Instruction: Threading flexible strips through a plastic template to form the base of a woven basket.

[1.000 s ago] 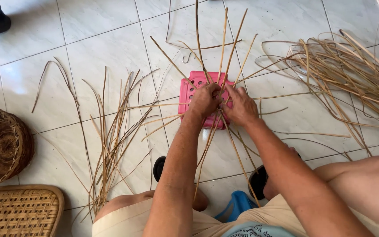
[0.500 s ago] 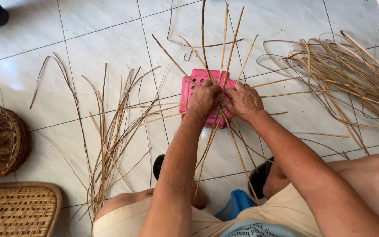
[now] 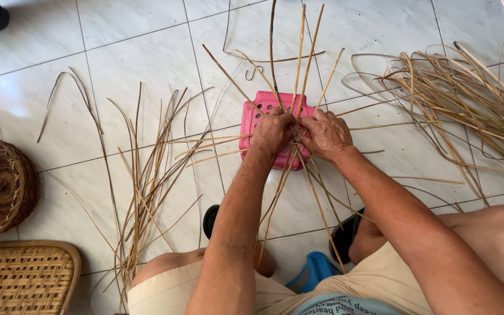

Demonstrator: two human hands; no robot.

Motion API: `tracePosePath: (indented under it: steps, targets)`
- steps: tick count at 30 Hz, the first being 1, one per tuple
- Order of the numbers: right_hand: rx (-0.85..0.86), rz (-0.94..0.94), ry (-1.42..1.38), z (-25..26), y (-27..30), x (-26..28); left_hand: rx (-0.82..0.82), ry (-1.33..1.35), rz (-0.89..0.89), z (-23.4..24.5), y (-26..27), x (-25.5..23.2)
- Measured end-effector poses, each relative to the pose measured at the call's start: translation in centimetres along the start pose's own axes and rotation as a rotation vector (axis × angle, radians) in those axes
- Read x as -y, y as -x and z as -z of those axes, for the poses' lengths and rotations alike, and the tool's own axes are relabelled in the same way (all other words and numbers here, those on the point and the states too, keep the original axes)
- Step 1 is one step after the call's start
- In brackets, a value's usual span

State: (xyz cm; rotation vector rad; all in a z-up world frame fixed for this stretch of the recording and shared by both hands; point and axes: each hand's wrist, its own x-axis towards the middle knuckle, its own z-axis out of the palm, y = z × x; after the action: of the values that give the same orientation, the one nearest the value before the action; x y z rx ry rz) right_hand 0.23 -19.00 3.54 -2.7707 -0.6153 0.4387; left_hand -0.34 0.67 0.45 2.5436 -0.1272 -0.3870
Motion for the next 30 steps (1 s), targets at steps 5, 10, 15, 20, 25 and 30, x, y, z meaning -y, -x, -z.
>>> tracePosePath:
  steps: [5,10,15,20,25,30]
  targets:
    - [0.008,-0.001,0.007,0.1,0.1,0.1,0.004,0.007,-0.008,-0.3,-0.1,0.1]
    - [-0.022,0.043,0.005,0.2,0.0,0.1,-0.021,-0.014,-0.025,0.1,0.1,-0.2]
    - [-0.145,0.169,0.103,-2.5,-0.3,-0.7,-0.078,0.01,-0.031,-0.6,0.1,0.0]
    - [-0.134,0.209,0.041,-0.9,1.0,0.8,-0.148,0.088,-0.013,-0.6,1.3,0.3]
    - [-0.098,0.221,0.035,-1.0,0.6,0.5,-0.131,0.142,0.029,0.0,1.6,1.9]
    - [-0.076,0.211,0.098,-1.2,0.6,0.4,-0.097,0.095,-0.021,-1.1,0.8,3.3]
